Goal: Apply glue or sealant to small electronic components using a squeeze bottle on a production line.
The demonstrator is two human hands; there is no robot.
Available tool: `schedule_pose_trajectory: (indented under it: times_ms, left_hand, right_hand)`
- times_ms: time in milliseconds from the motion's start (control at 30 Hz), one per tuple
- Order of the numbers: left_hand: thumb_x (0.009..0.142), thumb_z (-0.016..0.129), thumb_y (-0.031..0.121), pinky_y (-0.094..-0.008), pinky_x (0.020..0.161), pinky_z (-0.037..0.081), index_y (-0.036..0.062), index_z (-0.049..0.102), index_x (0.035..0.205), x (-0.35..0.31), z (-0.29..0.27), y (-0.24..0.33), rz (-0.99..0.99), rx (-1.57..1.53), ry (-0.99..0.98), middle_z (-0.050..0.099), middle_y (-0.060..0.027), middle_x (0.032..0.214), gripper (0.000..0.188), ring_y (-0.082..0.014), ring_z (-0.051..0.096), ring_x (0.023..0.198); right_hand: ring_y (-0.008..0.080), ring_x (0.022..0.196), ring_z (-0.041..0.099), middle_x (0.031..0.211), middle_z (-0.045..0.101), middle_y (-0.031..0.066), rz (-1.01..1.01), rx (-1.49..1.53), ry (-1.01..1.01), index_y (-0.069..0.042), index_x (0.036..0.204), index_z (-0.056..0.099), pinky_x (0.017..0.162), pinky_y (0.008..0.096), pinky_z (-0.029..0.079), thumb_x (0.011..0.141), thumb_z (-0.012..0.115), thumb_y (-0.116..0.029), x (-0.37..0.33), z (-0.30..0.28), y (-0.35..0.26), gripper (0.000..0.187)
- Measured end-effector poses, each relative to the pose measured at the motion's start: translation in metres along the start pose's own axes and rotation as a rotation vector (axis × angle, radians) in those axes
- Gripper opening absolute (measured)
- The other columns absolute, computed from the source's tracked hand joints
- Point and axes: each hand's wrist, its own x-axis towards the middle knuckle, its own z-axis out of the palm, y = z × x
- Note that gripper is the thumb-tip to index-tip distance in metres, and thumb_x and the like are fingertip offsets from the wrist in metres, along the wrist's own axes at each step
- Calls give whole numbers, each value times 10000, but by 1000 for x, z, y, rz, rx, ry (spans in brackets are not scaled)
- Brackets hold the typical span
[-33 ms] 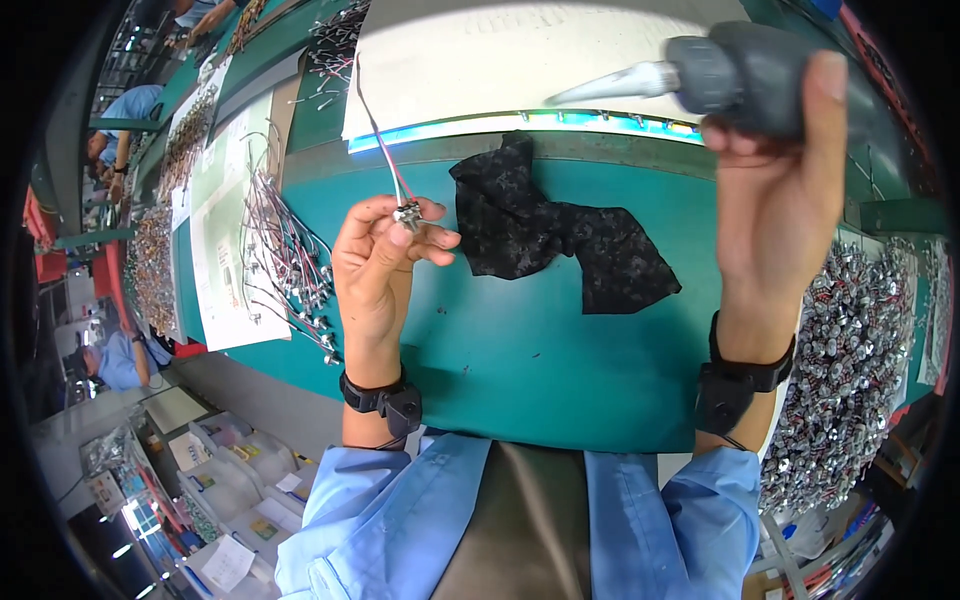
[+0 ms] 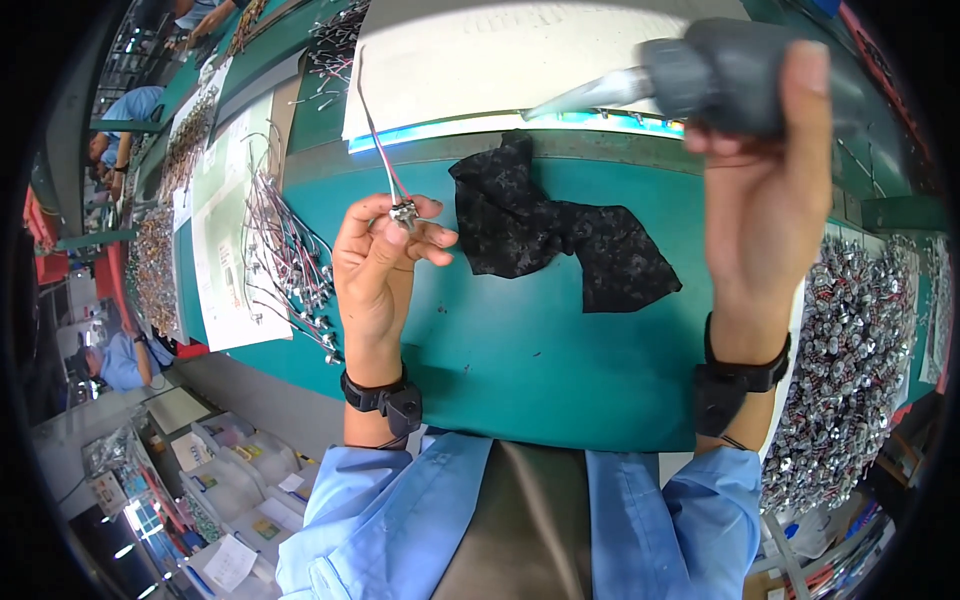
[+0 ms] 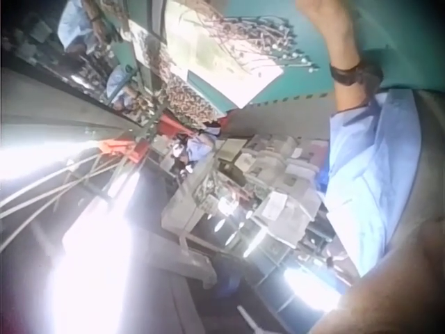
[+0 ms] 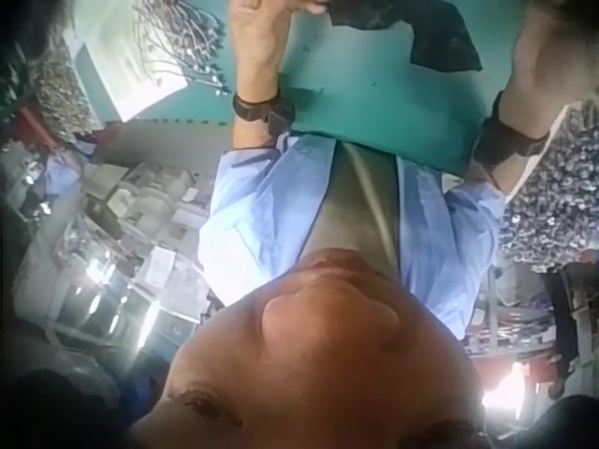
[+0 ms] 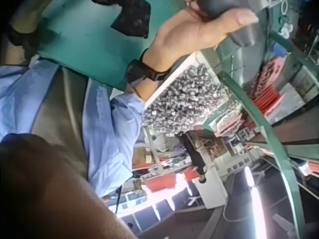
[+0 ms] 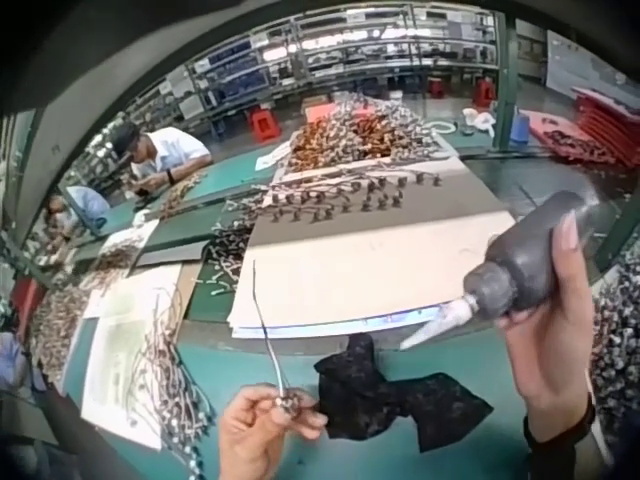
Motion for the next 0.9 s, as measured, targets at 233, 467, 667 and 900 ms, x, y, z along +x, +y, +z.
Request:
schedule_pose_trajectory:
  times_ms: [233, 467, 667, 900]
  left_hand:
    - [810, 526, 124, -287, 552, 484, 32, 475, 1008, -3, 1, -5, 19, -228, -34, 498, -172, 959, 225, -233, 552, 738]
    - [804, 535, 143, -283, 535, 454, 58, 481, 1011, -6, 1, -4, 21, -272, -78, 471, -146, 956, 230, -217, 517, 734]
    - [806, 540, 185, -269, 517, 431, 86, 488, 1011, -6, 2, -4, 2, -210, -98, 447, -93, 922, 233, -204, 479, 736]
    - [800, 547, 172, -268, 529, 434, 65, 485, 999, -7, 5, -3, 14, -150, -43, 457, -97, 913, 234, -193, 487, 728]
  right_hand:
    - [257, 1012, 483, 1119, 440, 139, -119, -238, -222, -1, 1192, 326, 825, 360, 418, 811, 482, -431, -39, 27, 30, 594]
    - [309, 1084, 421, 1139, 411, 134, -114, -238, -247, -8, 1200, 309, 927, 413, 343, 793, 491, -456, -49, 34, 39, 633]
    - [295, 1073, 429, 1127, 423, 134, -76, -154, -261, -6, 1195, 319, 918, 397, 347, 782, 494, -477, -51, 39, 42, 650]
    - [278, 1066, 432, 1084, 456, 141, -67, -154, -229, -4, 1184, 334, 909, 380, 352, 769, 495, -504, -51, 39, 43, 669]
